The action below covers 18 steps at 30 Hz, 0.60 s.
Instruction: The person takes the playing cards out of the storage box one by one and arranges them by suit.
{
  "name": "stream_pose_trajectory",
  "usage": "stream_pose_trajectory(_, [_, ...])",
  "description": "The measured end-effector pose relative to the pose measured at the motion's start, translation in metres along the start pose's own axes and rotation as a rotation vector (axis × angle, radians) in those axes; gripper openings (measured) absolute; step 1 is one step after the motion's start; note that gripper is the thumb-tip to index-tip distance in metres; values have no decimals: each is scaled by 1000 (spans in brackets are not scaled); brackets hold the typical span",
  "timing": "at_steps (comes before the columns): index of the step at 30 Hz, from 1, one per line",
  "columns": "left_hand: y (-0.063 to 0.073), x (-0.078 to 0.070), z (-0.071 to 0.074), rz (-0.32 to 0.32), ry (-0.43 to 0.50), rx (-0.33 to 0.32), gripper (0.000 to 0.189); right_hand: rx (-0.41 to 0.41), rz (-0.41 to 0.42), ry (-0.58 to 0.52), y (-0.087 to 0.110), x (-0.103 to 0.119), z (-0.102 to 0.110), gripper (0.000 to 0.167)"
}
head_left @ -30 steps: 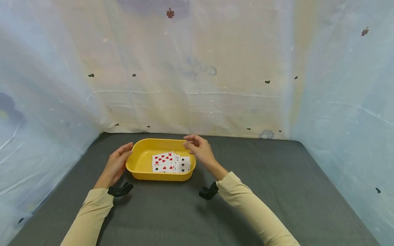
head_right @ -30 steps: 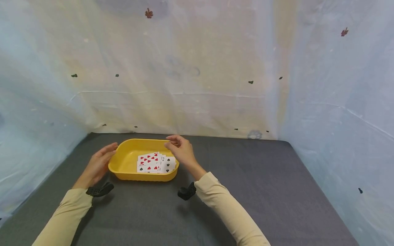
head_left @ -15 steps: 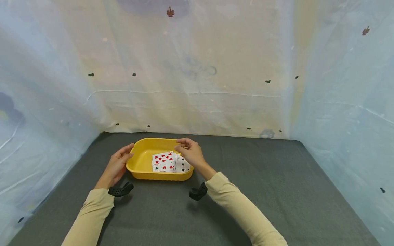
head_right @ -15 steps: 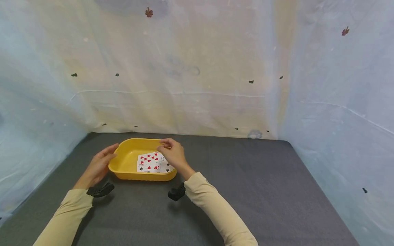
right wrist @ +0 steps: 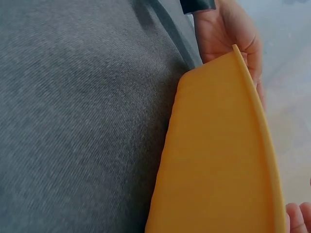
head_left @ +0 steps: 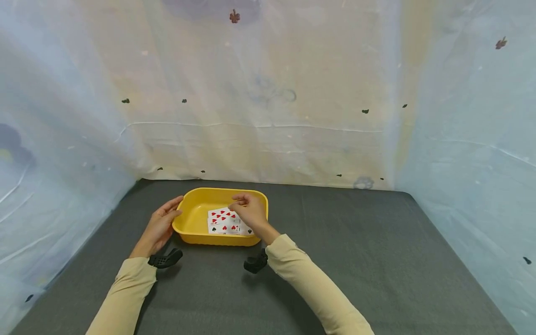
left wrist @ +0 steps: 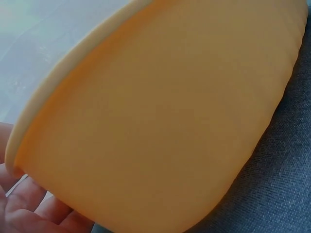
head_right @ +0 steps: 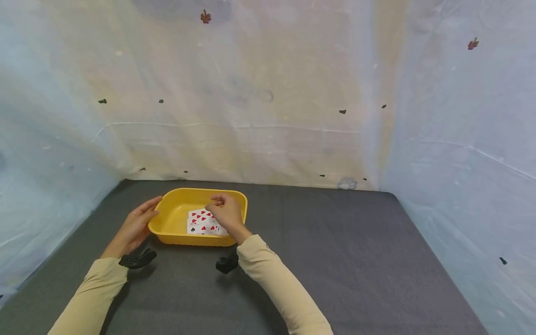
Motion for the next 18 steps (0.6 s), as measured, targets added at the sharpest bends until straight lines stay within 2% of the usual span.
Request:
stream_pose_trajectory(6, [1, 0, 1, -4, 29, 0, 56, -33, -23, 27, -9, -3, -7, 24])
stream_pose_trajectory(12, [0, 1, 1, -4, 27, -2, 56, -72, -96, 47, -16, -9, -7, 27])
stream_pose_trajectory(18, [0, 1, -2, -4, 21, 4, 56, -67, -123, 122, -23, -15, -4, 31])
Point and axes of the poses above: each hand's wrist, its own y-axis away from the middle knuckle, its own z-axis out of the back of the hand, x = y × z, the point moved 6 cm from there along -y, towards the middle knuckle, and after that the axes turned 13 degrees about x, right-handed, at the moved point
